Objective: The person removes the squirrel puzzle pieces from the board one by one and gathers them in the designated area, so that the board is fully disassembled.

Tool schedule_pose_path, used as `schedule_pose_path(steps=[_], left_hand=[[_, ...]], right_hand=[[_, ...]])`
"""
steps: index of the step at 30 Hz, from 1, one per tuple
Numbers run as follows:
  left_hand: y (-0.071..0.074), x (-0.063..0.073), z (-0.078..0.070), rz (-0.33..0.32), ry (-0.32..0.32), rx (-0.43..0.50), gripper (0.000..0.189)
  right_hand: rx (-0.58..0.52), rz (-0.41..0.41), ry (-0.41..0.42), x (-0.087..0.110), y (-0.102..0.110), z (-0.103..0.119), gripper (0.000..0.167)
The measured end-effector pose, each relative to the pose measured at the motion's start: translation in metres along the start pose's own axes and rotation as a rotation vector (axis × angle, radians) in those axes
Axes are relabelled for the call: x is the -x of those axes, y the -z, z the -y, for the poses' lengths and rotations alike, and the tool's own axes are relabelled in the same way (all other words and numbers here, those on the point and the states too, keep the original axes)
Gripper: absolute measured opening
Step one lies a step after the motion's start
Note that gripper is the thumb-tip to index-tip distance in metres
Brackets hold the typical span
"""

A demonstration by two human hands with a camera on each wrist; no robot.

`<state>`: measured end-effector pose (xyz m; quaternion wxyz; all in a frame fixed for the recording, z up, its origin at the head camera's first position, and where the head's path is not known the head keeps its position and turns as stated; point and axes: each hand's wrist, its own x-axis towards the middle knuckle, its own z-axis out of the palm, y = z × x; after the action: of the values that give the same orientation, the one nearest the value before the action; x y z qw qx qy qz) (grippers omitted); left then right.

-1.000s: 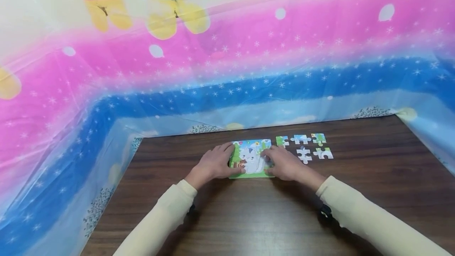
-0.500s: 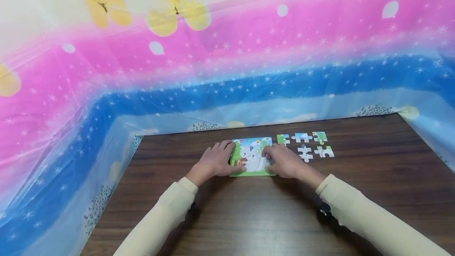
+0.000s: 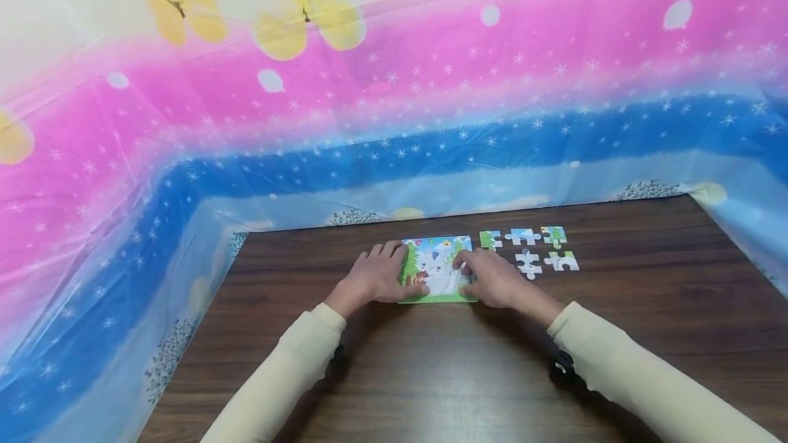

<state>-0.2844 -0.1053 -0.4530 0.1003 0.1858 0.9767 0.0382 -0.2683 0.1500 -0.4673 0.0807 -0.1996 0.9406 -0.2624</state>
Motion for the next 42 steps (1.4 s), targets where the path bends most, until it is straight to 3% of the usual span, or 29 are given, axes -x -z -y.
schedule_pose_path(steps=[11,19,29,36,42], left_hand=[[-0.002,0.002,-0.003,-0.023,0.026,-0.006,0.104],[-0.003,-0.001,-0.005,-0.007,0.034,-0.002,0.105],[-0.004,-0.002,-0.002,-0.005,0.035,-0.009,0.105],[-0.005,-0.003,-0.002,0.013,0.044,-0.010,0.106],[-0.004,-0.002,-0.002,0.009,0.041,-0.003,0.105]], right_hand=[[-0.008,-0.021,0.039,0.001,-0.002,-0.006,0.042],[-0.070,0.049,0.085,0.007,0.006,-0.012,0.054],[0.086,0.124,0.120,-0.006,0.015,-0.001,0.053],[0.071,0.051,0.153,-0.002,0.012,-0.010,0.058],[-0.020,-0.012,0.165,0.004,0.009,-0.019,0.059]])
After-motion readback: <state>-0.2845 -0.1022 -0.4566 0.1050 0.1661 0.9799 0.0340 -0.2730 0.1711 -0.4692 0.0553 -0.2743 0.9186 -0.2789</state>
